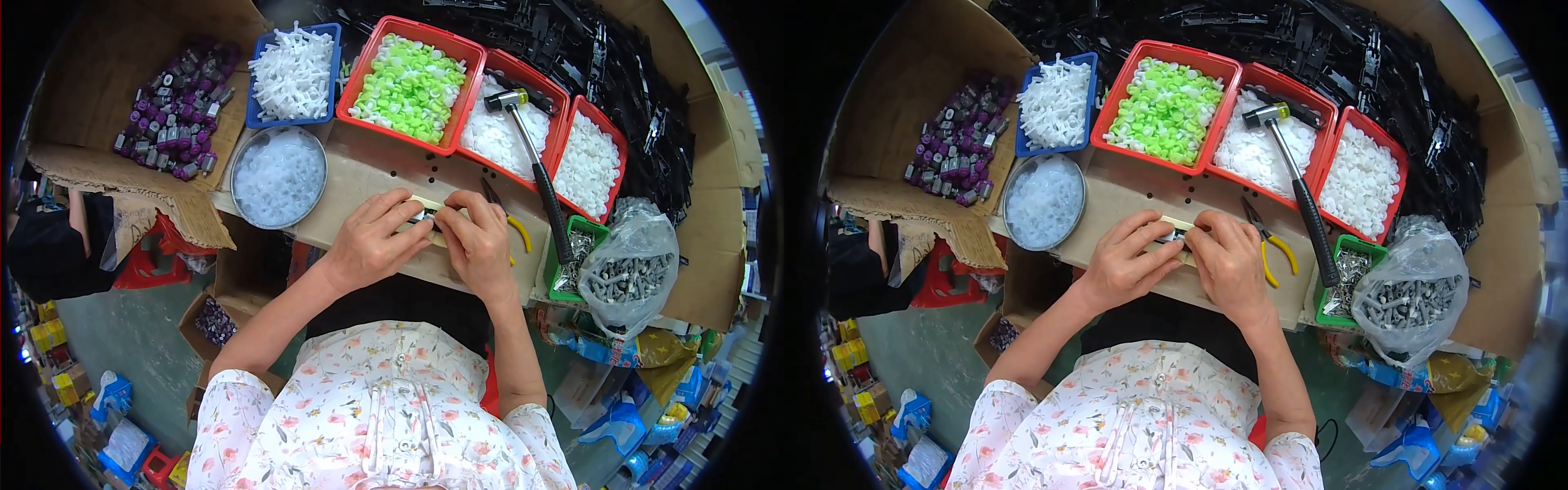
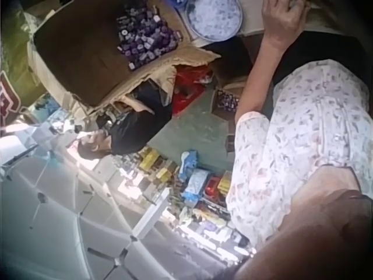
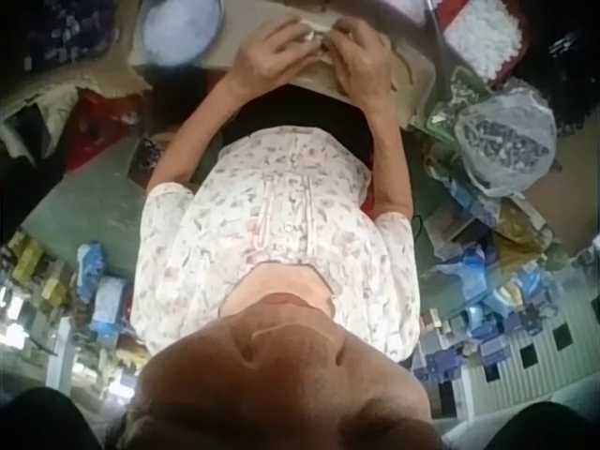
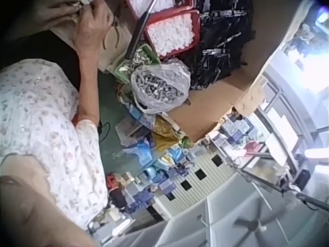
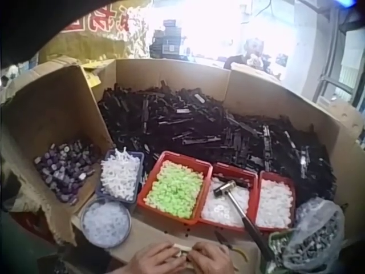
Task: Assembling small plastic components onto black plastic strips at a factory workbench using a hand tool.
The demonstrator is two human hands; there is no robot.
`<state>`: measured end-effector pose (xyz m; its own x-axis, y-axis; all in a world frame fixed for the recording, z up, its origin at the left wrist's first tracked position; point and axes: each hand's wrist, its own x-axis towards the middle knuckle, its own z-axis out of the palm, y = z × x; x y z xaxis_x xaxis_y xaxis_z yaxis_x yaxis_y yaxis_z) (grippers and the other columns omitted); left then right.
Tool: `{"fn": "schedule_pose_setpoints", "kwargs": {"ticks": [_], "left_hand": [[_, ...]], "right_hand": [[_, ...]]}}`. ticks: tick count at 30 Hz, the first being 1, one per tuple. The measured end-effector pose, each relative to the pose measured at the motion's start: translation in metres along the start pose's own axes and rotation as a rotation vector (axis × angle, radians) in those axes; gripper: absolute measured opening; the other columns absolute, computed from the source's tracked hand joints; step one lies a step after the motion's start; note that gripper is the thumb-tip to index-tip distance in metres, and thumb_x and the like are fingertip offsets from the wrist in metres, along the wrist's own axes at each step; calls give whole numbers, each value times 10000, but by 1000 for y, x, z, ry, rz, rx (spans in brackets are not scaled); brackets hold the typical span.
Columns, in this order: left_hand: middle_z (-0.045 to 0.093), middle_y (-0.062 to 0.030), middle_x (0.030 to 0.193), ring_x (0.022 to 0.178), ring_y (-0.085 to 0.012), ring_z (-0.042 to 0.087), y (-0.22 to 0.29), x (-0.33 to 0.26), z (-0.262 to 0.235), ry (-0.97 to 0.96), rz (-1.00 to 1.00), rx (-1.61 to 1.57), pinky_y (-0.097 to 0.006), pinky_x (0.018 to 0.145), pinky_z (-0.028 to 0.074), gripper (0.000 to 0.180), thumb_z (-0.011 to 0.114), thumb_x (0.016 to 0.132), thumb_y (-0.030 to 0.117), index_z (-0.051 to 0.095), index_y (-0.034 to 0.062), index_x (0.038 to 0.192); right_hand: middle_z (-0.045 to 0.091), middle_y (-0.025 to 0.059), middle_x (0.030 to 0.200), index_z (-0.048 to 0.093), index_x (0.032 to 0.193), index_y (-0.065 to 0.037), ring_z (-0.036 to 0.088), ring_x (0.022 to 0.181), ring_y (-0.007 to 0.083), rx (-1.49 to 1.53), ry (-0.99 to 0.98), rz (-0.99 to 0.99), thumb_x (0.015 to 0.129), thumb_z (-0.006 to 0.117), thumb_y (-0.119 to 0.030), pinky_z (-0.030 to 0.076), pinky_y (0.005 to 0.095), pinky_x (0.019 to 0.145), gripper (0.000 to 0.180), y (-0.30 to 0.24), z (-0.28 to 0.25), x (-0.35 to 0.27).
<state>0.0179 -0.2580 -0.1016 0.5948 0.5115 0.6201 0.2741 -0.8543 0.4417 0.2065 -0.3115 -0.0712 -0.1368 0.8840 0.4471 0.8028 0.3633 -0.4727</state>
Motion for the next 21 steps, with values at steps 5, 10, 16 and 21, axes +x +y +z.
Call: {"fn": "schedule_pose_setpoints", "kwargs": {"ticks": [5, 10, 16, 21], "left_hand": [[649, -119, 1083, 1054, -323, 628, 2, 1, 2, -1, -6, 5, -410, 828, 548, 271, 806, 752, 113, 707, 40, 994], [650, -119, 1073, 1027, -313, 630, 5, 1, 3, 4, -6, 18, -399, 820, 542, 241, 797, 753, 97, 706, 36, 968], [649, -117, 1079, 1015, -313, 626, 4, 1, 5, 7, -2, 9, -403, 822, 540, 250, 796, 741, 74, 706, 28, 969], [649, -117, 1087, 1025, -314, 622, 5, -2, 5, 15, -12, 12, -404, 829, 538, 254, 792, 742, 66, 710, 29, 979]], "right_hand": [[622, 84, 1004, 658, 917, -35, 626, 900, 249, 33, 3, 22, 772, 734, -10, 437, 368, 768, 165, 1, 1, 0], [610, 86, 1020, 635, 929, -46, 624, 906, 259, 72, 2, 73, 776, 725, -1, 431, 367, 765, 183, 2, 4, -2], [619, 78, 999, 632, 926, -46, 626, 904, 257, 90, 15, 65, 767, 719, 10, 429, 363, 765, 189, 3, 3, -2], [626, 77, 987, 634, 911, -43, 627, 901, 260, 101, 12, 56, 759, 717, 18, 436, 362, 770, 184, 3, 3, -1]]}}
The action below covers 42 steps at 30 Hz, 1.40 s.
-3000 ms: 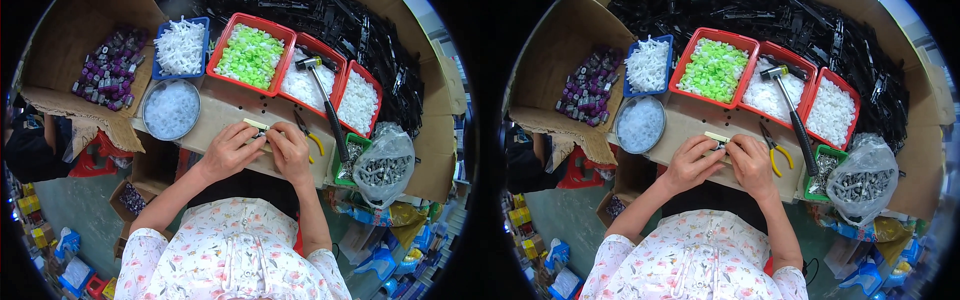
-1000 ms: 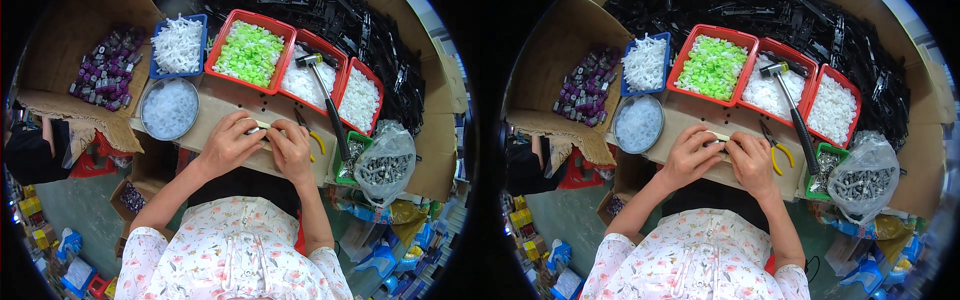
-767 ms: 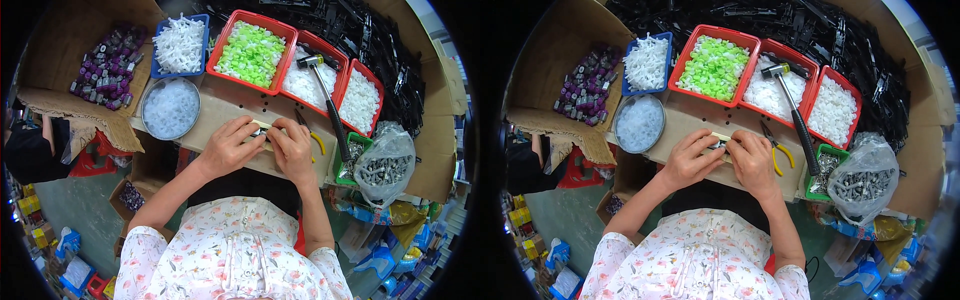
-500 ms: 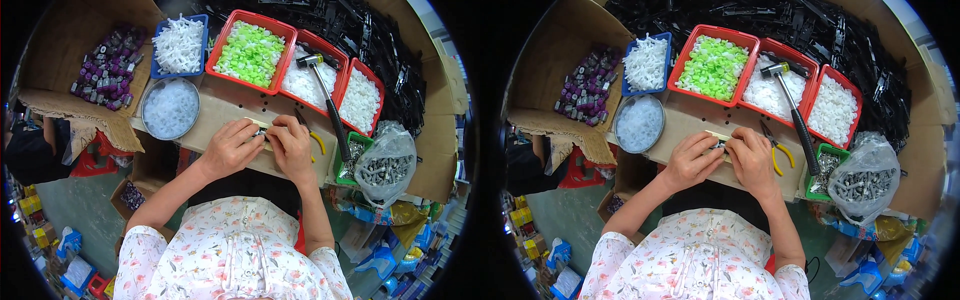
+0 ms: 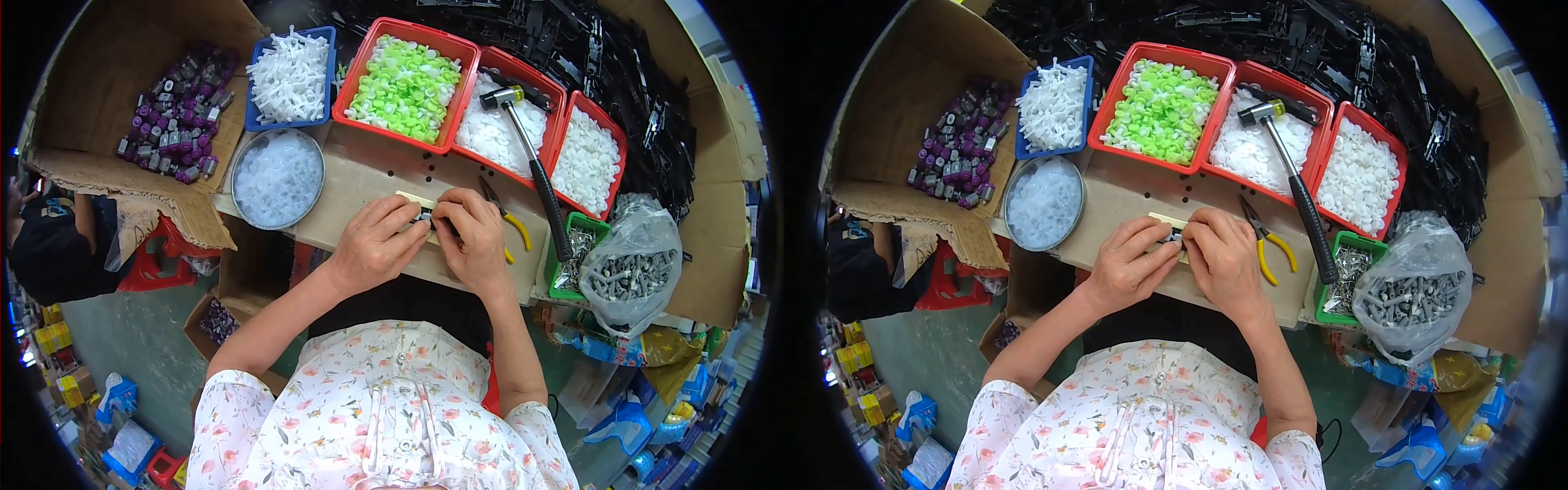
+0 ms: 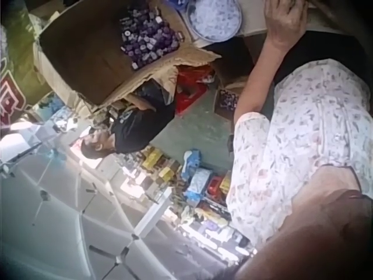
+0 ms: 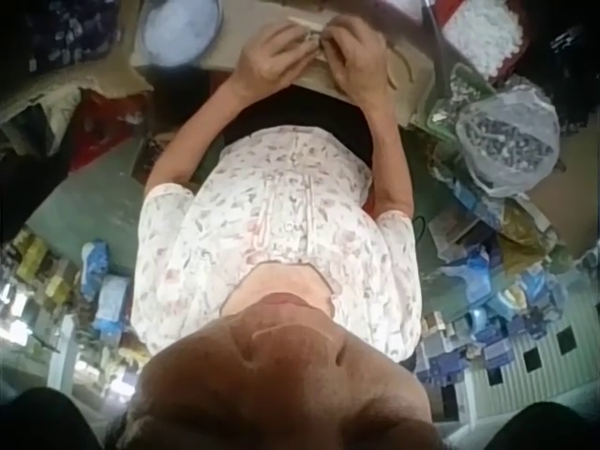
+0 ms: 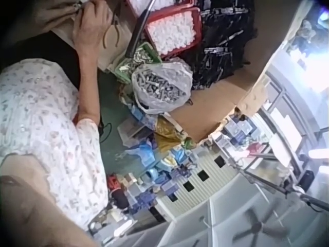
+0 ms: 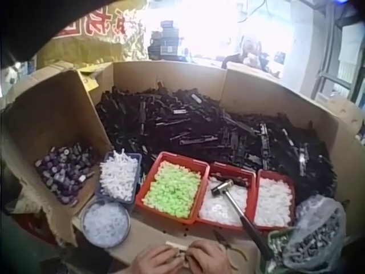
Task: Assembling small plastic components onto black plastic strips at a factory workbench using a hand tool.
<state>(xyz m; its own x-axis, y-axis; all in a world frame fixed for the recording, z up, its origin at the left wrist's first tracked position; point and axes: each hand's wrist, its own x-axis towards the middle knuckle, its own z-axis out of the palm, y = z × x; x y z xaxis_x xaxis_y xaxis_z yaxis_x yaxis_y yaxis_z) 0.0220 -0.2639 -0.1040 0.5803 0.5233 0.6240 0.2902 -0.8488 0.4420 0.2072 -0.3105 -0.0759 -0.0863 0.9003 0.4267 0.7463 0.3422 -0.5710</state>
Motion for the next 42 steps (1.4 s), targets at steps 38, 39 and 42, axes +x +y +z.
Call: {"fn": "schedule_pose_setpoints", "kwargs": {"ticks": [38, 39, 42], "left_hand": [[659, -118, 916, 1005, -291, 576, -29, 141, 25, -232, 130, 176, -407, 846, 479, 130, 767, 696, 111, 709, 19, 769], [659, -118, 916, 1005, -291, 576, -33, 146, 33, -228, 129, 178, -407, 846, 479, 130, 767, 696, 111, 709, 19, 769], [679, -124, 868, 995, -300, 591, -44, 155, 51, -245, 158, 224, -412, 832, 473, 124, 761, 665, 113, 710, 23, 734]], "right_hand": [[611, 183, 921, 671, 965, 24, 620, 836, 400, -599, -26, 638, 878, 644, -24, 474, 456, 733, 103, 23, -133, -91], [617, 181, 938, 675, 954, 17, 621, 853, 410, -617, -61, 654, 879, 643, -34, 475, 472, 737, 96, 23, -134, -89], [620, 179, 902, 683, 918, 16, 624, 827, 414, -611, -47, 643, 873, 640, -22, 477, 478, 725, 73, 24, -134, -88]]}}
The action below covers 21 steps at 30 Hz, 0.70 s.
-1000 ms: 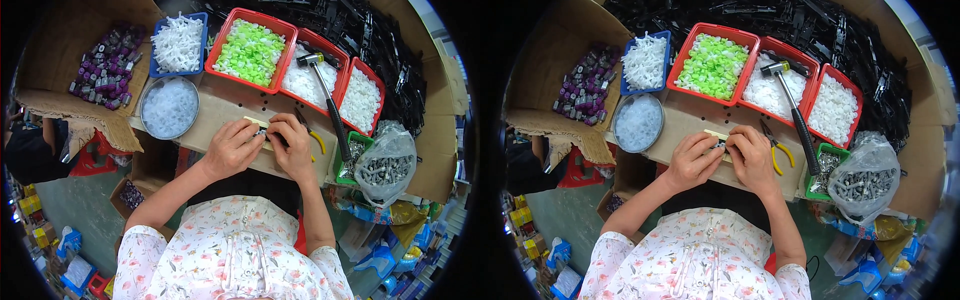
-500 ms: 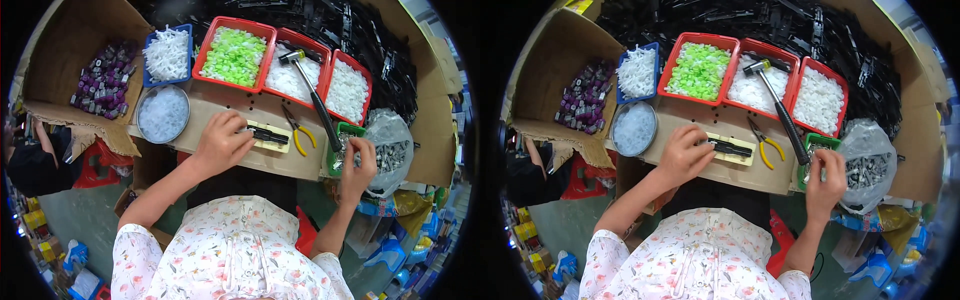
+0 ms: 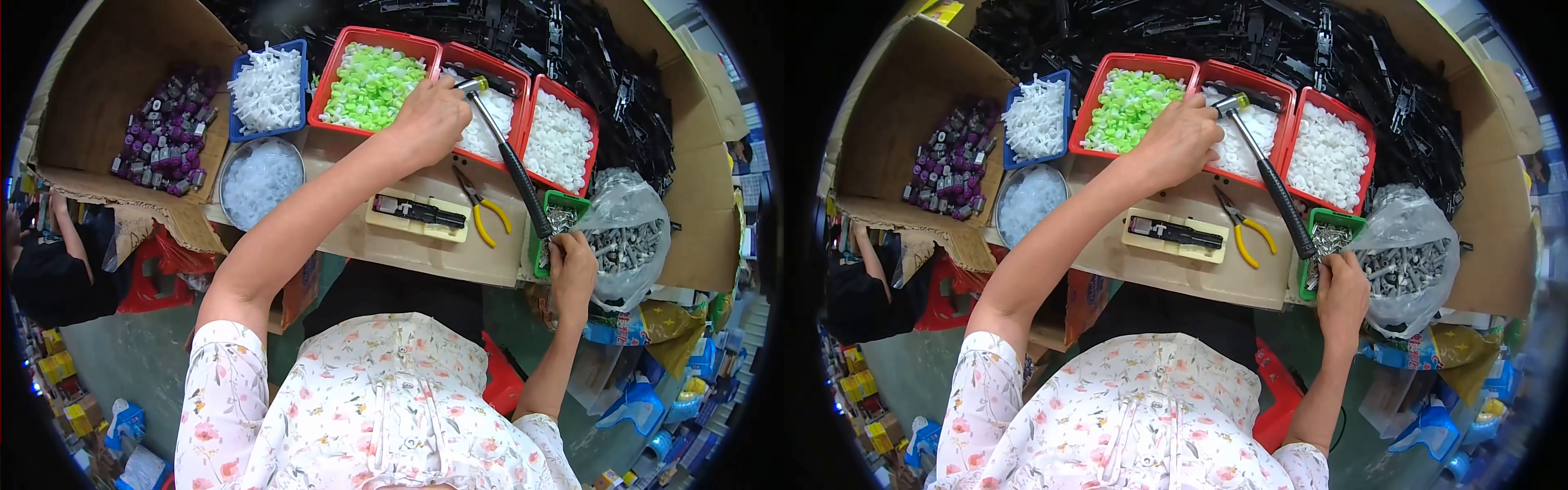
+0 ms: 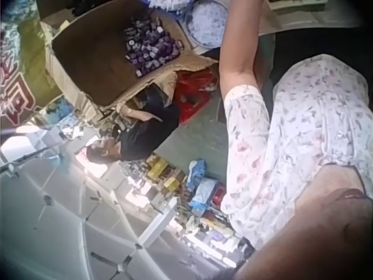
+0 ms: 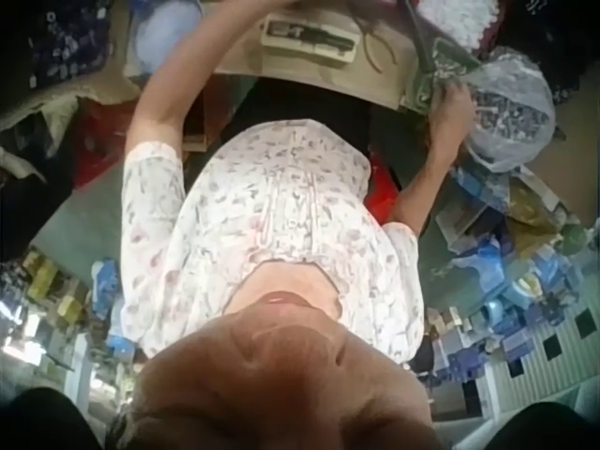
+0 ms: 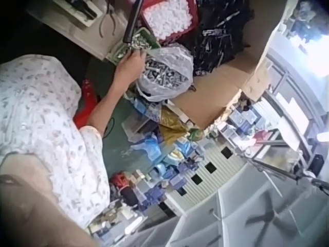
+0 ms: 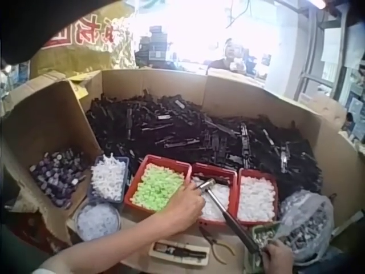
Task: Assembling small plastic components onto black plastic strips at a factory workbench using a hand tool.
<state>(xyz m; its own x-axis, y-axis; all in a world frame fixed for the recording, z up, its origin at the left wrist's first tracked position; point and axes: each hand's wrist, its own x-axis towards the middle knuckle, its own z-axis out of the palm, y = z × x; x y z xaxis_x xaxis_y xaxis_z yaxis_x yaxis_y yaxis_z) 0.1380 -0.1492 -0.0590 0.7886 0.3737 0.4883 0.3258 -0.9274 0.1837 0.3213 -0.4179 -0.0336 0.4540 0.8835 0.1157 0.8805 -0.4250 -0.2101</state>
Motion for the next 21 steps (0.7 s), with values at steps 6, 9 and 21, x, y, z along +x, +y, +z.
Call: {"fn": "schedule_pose_setpoints", "kwargs": {"ticks": [6, 9, 21], "left_hand": [[685, -101, 842, 975, -289, 604, -4, 14, 6, -189, -88, 51, -416, 872, 467, 55, 735, 730, 82, 732, 43, 768], [695, -99, 843, 965, -273, 612, -7, 10, 6, -183, -76, 32, -418, 871, 454, 76, 726, 720, 62, 743, 58, 794], [692, -150, 791, 941, -322, 626, -5, 16, 4, -192, -70, -6, -419, 881, 438, 59, 702, 682, 17, 726, 63, 710]], "right_hand": [[610, 171, 832, 676, 900, 26, 611, 717, 377, 143, 73, 25, 863, 655, -13, 469, 433, 656, 58, 5, -3, -1], [607, 163, 820, 675, 904, 28, 594, 671, 347, 184, 125, 3, 856, 673, -15, 457, 399, 621, 65, 6, -7, 0], [625, 83, 778, 690, 890, 44, 557, 590, 140, 344, 229, 69, 834, 698, 5, 435, 284, 563, 69, 8, -11, 4]]}}
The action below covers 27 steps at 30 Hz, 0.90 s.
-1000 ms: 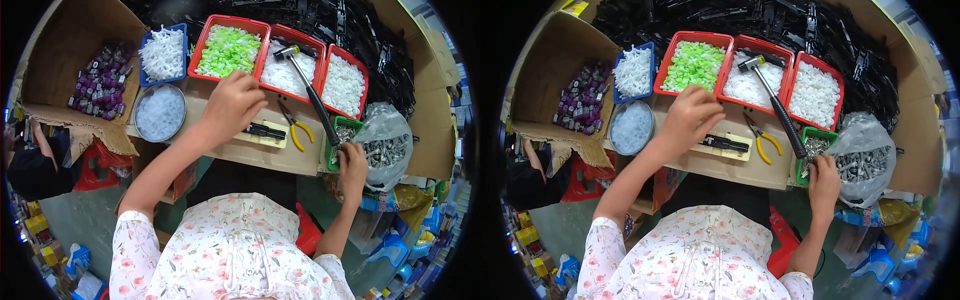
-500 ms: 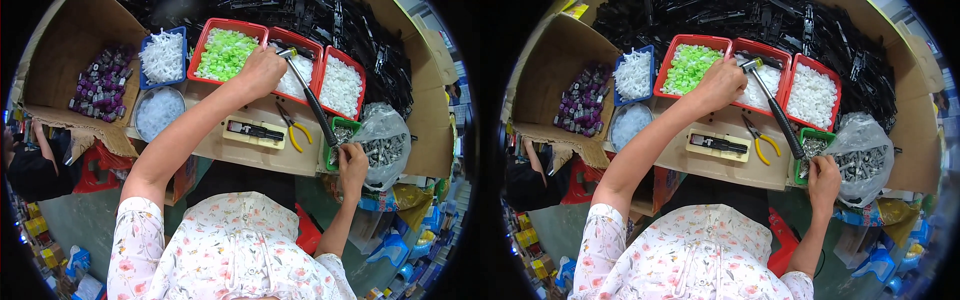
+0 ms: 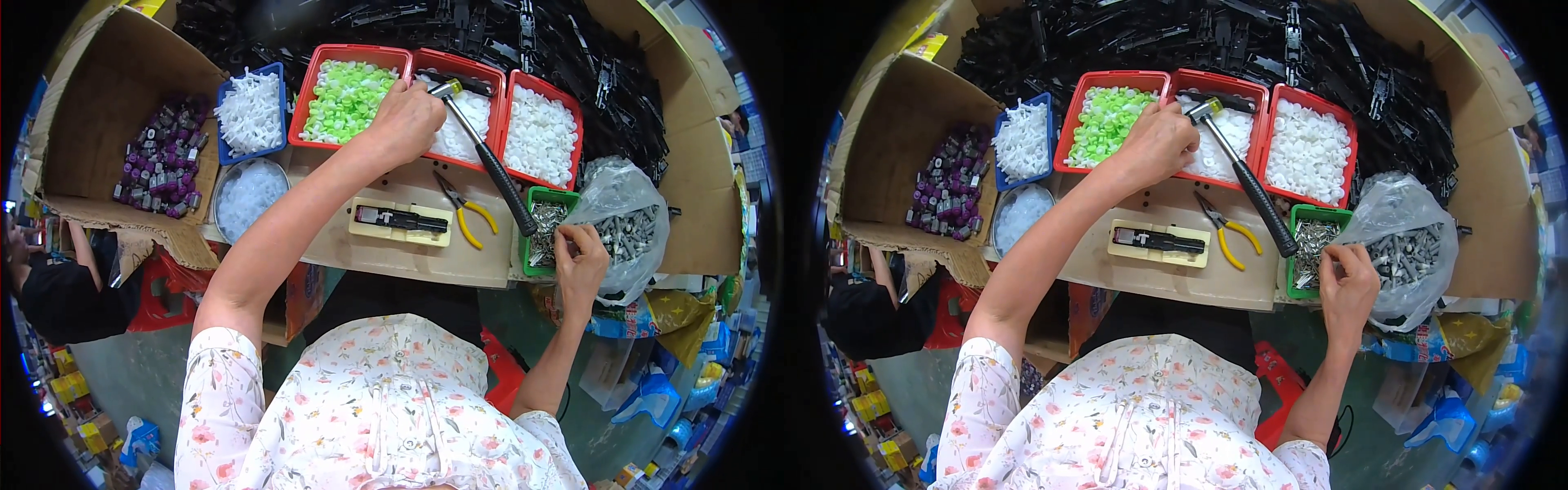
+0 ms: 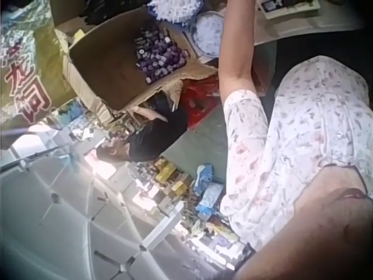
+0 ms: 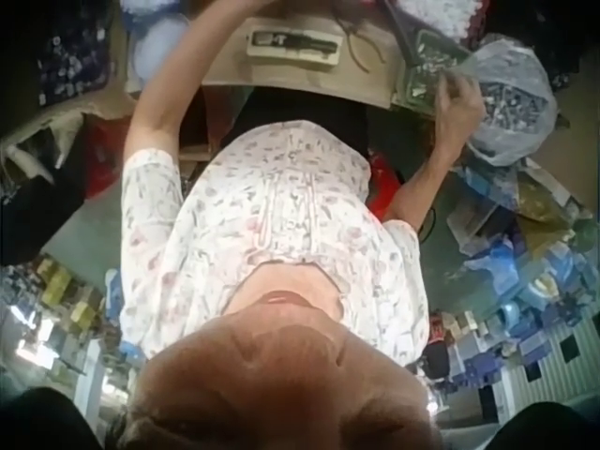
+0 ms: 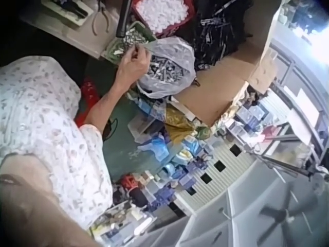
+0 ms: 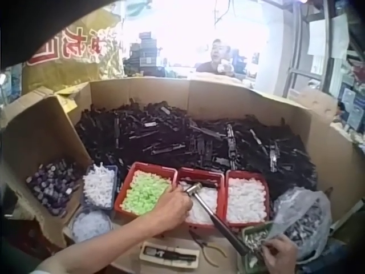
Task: Assembling small plastic components onto black plastic strips at a factory workbench using a hand tool.
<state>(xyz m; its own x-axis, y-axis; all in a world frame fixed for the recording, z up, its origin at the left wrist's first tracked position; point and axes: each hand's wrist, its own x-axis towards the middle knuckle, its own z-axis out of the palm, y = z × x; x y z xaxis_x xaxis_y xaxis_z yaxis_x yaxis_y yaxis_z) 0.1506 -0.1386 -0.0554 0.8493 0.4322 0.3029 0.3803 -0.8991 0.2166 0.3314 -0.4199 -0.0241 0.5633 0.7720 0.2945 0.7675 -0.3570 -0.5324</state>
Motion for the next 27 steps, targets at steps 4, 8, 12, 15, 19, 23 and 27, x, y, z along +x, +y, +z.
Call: {"fn": "schedule_pose_setpoints", "kwargs": {"ticks": [4, 8, 12, 15, 19, 23, 27], "left_hand": [[683, -164, 752, 880, -345, 634, -4, -2, 1, 110, 21, -78, -436, 838, 482, 100, 670, 679, -24, 733, 38, 725], [710, -168, 780, 779, -320, 670, -6, -9, -12, 269, -43, -316, -399, 757, 547, 141, 682, 716, -17, 764, 19, 825], [741, -133, 827, 763, -223, 709, 20, -23, -34, 220, -337, -709, -330, 725, 563, 145, 714, 774, 25, 767, -1, 906], [732, -80, 866, 798, -117, 700, 38, -46, -36, 174, -498, -1232, -254, 733, 572, 176, 716, 846, 25, 726, -68, 994], [725, -97, 966, 864, -142, 706, 54, -70, -29, 144, -530, -1404, -271, 811, 586, 177, 702, 889, -8, 708, -59, 1058], [727, -96, 969, 885, -139, 712, 66, -83, -30, 194, -519, -1344, -262, 811, 584, 169, 705, 888, -10, 707, -57, 1050], [726, -91, 969, 876, -138, 713, 72, -90, -27, 243, -497, -1369, -253, 801, 581, 161, 697, 890, -20, 710, -50, 1047]], "right_hand": [[639, 80, 798, 696, 881, 46, 562, 599, 133, -12, 0, 13, 830, 701, 7, 436, 277, 568, 64, 1, -5, 0], [651, 76, 823, 702, 875, 48, 568, 620, 132, 24, 51, -10, 812, 704, 30, 445, 269, 588, 66, -7, -6, 2], [648, 62, 842, 694, 860, 41, 584, 686, 123, 178, 176, -68, 790, 694, 67, 470, 257, 638, 75, -30, 6, 5], [637, 58, 844, 674, 848, 33, 594, 731, 119, 282, 156, -174, 780, 685, 83, 484, 254, 672, 86, -61, 25, 9], [630, 71, 840, 652, 826, 21, 601, 736, 122, 403, 95, -223, 761, 689, 96, 487, 254, 671, 106, -93, 51, 8], [614, 81, 823, 641, 829, 3, 606, 641, 163, 466, 90, -349, 721, 718, 95, 493, 281, 606, 161, -103, 72, 6], [611, 84, 817, 641, 827, 2, 609, 639, 163, 482, 66, -343, 720, 727, 90, 495, 281, 596, 163, -105, 76, 4]]}}
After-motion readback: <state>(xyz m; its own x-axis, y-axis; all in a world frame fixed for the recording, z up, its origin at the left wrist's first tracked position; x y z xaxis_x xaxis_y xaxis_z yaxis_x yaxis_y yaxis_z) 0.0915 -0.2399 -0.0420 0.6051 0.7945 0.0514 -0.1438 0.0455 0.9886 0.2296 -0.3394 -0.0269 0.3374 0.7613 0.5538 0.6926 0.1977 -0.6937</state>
